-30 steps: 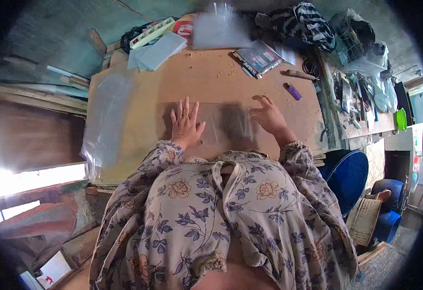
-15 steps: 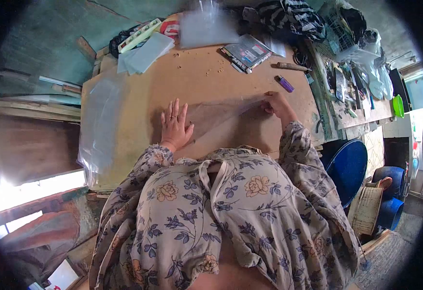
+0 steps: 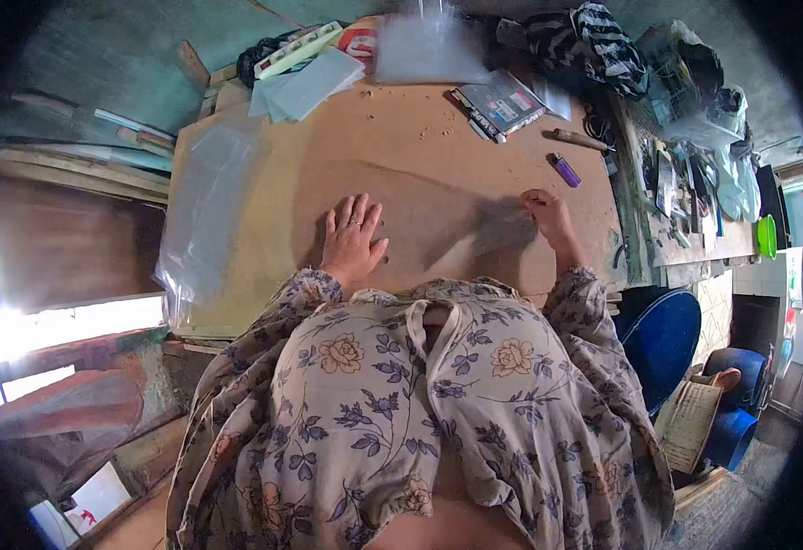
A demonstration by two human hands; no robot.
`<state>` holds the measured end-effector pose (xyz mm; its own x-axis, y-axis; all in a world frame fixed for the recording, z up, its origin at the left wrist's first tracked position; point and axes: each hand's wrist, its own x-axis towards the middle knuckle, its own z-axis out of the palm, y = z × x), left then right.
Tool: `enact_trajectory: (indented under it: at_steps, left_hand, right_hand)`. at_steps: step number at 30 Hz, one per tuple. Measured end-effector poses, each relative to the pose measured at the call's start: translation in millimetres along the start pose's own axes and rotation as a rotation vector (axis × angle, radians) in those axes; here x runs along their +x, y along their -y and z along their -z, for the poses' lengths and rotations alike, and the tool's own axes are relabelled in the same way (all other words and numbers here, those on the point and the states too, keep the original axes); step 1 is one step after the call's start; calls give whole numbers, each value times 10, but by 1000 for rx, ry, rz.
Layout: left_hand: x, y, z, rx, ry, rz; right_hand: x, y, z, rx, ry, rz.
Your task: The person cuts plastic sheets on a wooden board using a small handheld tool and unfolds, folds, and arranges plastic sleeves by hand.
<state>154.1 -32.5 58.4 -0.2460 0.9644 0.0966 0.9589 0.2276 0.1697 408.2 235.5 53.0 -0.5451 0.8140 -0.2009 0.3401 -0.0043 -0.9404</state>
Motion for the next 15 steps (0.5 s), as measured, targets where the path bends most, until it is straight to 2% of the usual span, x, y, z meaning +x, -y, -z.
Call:
enact_trajectory:
  at_steps: [3,5,6,8,9,11,13,14,15]
  left_hand:
    - [-39,39,-12,22,80,64]
    - [-61,75,-7,33,73,73]
    - [-72,93,2,33,73,70]
    - [-86,112,52,67,74,85]
    - [-89,127,66,61,77,72]
    - [-108,180,87,89,56,111]
    - [-123,219,74,89,53,94]
    - [-133,246,49,101,41,118]
    - [-137,261,42,115,28,147]
  right_hand:
    - [35,-41,66,-108,49,-6]
    - [47,-12,104,-140,-109,-52]
    - [62,1,114,-140,-112,-52]
    - [60,49,121,-539,-477,156]
    - [37,37,80,-543,-488,147]
    - [-52,33,-128,-579,-497,601]
    - [-318,91,-386,-812,-184,581]
    - [-464,107,-548,-816,-202,571]
    - [-610,123,-715,-854,-43,627]
